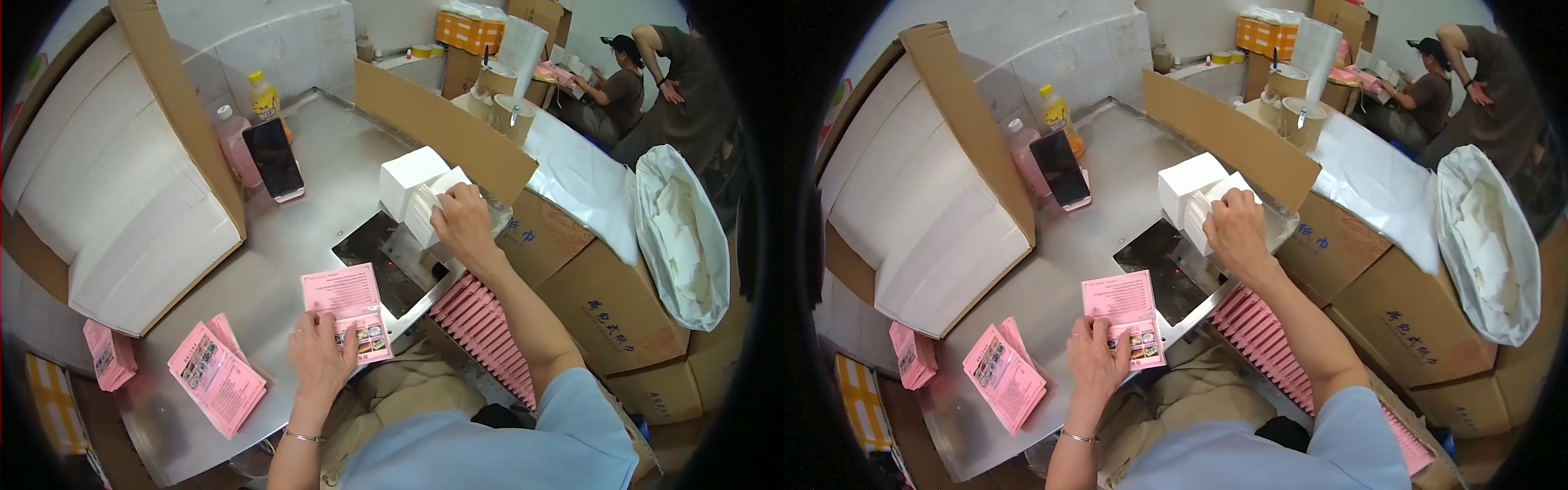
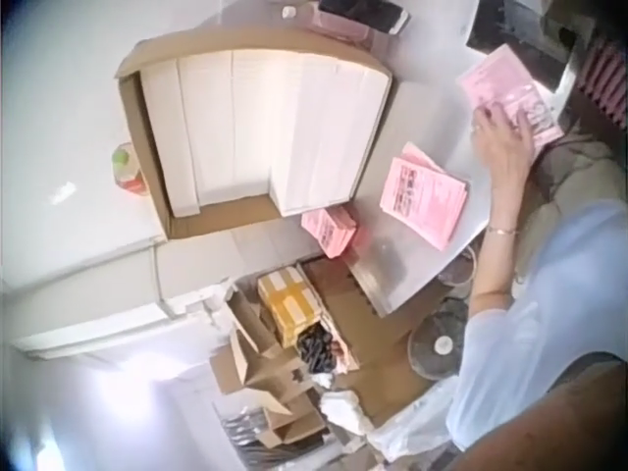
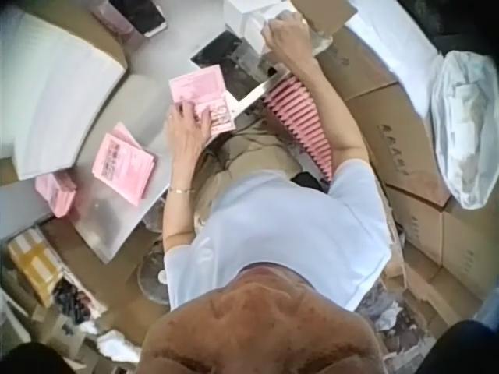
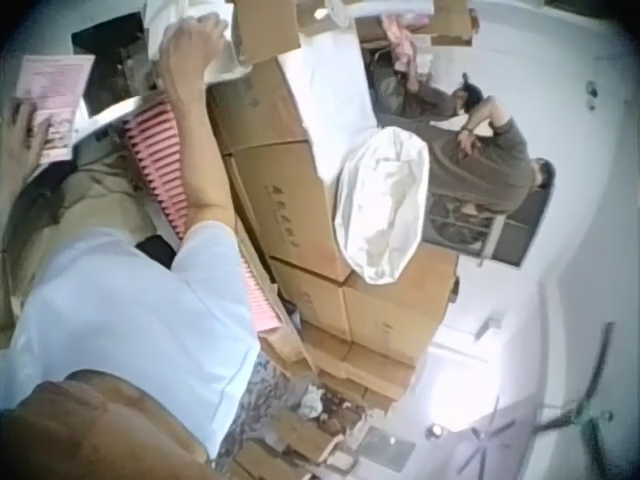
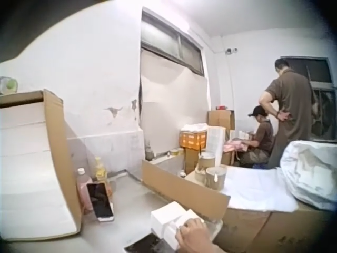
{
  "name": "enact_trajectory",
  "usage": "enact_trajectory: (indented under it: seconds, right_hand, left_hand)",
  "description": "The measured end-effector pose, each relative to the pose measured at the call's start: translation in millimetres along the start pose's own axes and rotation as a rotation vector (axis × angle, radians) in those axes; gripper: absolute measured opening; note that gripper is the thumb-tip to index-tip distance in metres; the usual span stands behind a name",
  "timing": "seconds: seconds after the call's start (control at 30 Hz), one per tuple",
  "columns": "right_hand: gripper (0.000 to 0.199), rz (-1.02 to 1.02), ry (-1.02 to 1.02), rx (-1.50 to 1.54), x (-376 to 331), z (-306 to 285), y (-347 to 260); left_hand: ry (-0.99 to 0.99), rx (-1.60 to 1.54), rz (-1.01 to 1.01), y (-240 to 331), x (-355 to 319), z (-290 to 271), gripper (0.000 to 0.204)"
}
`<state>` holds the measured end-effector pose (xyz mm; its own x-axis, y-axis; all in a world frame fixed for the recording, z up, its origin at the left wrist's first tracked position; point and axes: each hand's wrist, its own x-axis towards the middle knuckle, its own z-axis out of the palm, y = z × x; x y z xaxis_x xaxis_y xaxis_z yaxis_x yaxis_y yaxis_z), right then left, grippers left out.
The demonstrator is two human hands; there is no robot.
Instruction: Inserting pink promotional flyers into white cardboard boxes at a packaging station.
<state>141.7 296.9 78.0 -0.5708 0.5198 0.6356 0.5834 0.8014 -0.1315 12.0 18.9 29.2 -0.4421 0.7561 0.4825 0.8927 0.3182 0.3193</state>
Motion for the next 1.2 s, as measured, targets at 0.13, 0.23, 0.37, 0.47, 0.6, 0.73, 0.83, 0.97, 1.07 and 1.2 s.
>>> enact_trajectory:
  seconds: [0.13,0.23,0.37,0.47,0.6,0.73,0.83,0.97,1.07,1.2]
  right_hand:
    - [0.029,0.03,0.231,-0.042,-9,15,20]
    - [0.039,-0.133,0.262,0.121,-25,8,-40]
    - [0.026,-0.866,0.008,0.374,-119,-8,-145]
    - [0.031,-0.645,0.069,0.502,-124,22,-139]
    - [0.026,-0.404,-0.419,0.309,-77,92,-147]
    - [0.014,-0.187,-0.319,0.693,-58,87,-78]
    - [0.012,-0.107,-0.624,0.364,-55,70,-66]
    - [0.015,-0.218,-0.279,0.14,-33,15,-69]
    - [0.018,-0.067,0.138,-0.17,-12,-13,-38]
    - [0.017,-0.033,0.11,-0.298,-11,20,-6]
  left_hand:
    - [-0.048,-0.087,0.108,-3,-2,2,0.032]
    - [-0.181,-0.153,0.223,4,-10,-17,0.041]
    - [-0.3,-0.051,0.023,-10,-15,-50,0.047]
    - [-0.277,-0.047,0.087,-2,-11,-53,0.058]
    - [-0.162,-0.233,-0.107,31,1,-37,0.069]
    - [-0.361,-0.413,-0.207,2,-7,-65,0.066]
    - [-0.276,-0.394,-0.101,-28,-48,-63,0.044]
    - [0.181,-0.008,0.09,-80,-60,-90,0.035]
    - [0.334,0.178,-0.053,-131,-91,-122,0.031]
    - [-0.046,0.916,-0.183,-140,-94,-114,0.032]
